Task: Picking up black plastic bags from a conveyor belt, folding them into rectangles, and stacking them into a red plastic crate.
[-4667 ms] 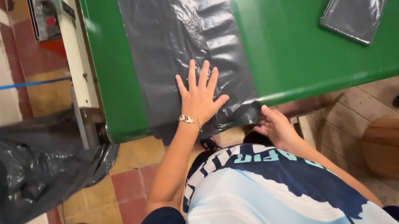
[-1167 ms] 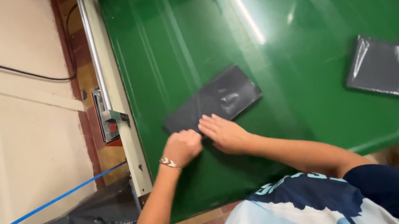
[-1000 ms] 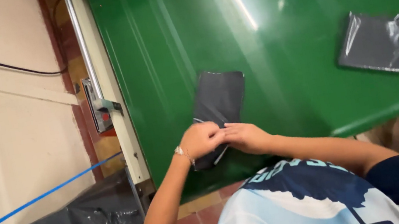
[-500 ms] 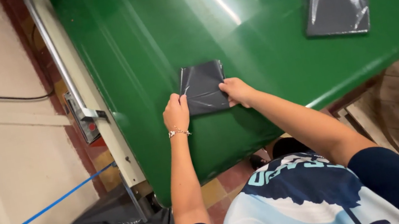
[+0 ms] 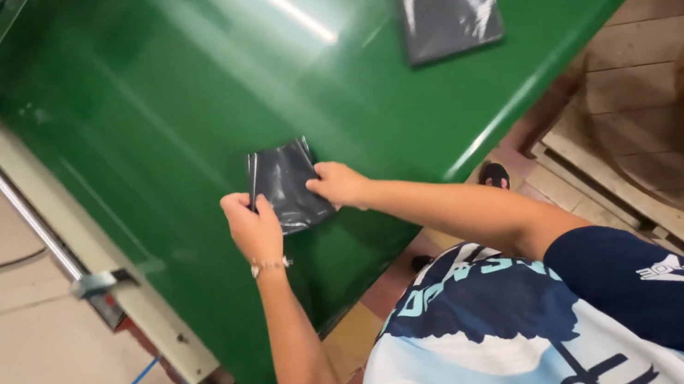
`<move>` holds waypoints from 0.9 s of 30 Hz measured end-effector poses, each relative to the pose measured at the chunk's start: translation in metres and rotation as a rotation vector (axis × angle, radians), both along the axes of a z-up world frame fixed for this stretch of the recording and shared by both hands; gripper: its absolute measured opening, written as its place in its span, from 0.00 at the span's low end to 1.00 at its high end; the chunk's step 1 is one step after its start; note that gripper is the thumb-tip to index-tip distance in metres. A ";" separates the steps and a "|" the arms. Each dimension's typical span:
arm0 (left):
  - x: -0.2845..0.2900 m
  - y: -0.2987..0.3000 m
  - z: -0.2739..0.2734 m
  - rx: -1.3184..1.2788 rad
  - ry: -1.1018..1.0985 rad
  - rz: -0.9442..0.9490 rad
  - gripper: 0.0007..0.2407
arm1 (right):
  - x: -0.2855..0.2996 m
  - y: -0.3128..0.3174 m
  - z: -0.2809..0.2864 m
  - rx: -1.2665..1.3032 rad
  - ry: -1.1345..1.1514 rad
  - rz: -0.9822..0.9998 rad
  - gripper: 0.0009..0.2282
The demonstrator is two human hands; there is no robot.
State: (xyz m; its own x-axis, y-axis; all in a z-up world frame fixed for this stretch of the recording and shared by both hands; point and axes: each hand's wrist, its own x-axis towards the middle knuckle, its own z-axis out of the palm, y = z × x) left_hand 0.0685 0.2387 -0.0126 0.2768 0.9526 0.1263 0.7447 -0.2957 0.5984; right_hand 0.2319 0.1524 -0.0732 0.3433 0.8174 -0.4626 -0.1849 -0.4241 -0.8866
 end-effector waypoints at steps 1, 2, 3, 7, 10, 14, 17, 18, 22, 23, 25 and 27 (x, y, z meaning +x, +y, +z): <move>0.011 -0.020 0.029 -0.010 -0.059 -0.023 0.09 | 0.006 -0.011 0.013 0.034 0.036 -0.001 0.13; 0.029 -0.031 0.044 -0.011 -0.059 -0.033 0.09 | 0.026 -0.024 0.023 0.034 0.036 -0.011 0.13; 0.045 -0.044 0.059 0.085 -0.138 -0.144 0.10 | 0.046 -0.038 0.033 0.119 0.026 -0.059 0.15; 0.139 -0.084 0.105 0.183 -0.424 -0.439 0.13 | 0.157 -0.088 0.081 0.349 -0.160 -0.177 0.28; 0.213 -0.087 0.091 0.129 -0.544 -0.575 0.11 | 0.240 -0.123 0.105 0.506 -0.069 -0.172 0.21; 0.278 -0.111 0.044 -0.023 -0.611 -0.576 0.12 | 0.309 -0.185 0.081 0.434 -0.046 -0.216 0.13; 0.314 -0.120 0.024 -0.177 -0.578 -0.577 0.15 | 0.332 -0.224 0.084 0.373 -0.020 -0.222 0.12; 0.327 -0.117 0.025 -0.075 -0.502 -0.565 0.11 | 0.343 -0.235 0.076 0.354 -0.039 -0.249 0.11; 0.362 -0.090 0.005 0.027 0.013 -0.249 0.14 | 0.380 -0.271 0.089 0.352 -0.076 -0.262 0.10; 0.367 -0.087 -0.001 0.022 0.019 -0.243 0.14 | 0.392 -0.280 0.088 0.347 -0.068 -0.256 0.10; 0.375 -0.079 -0.013 -0.001 0.108 -0.321 0.10 | 0.414 -0.296 0.088 0.280 -0.060 -0.271 0.11; 0.384 -0.077 -0.017 0.036 0.067 -0.335 0.08 | 0.423 -0.299 0.113 0.255 -0.034 -0.284 0.10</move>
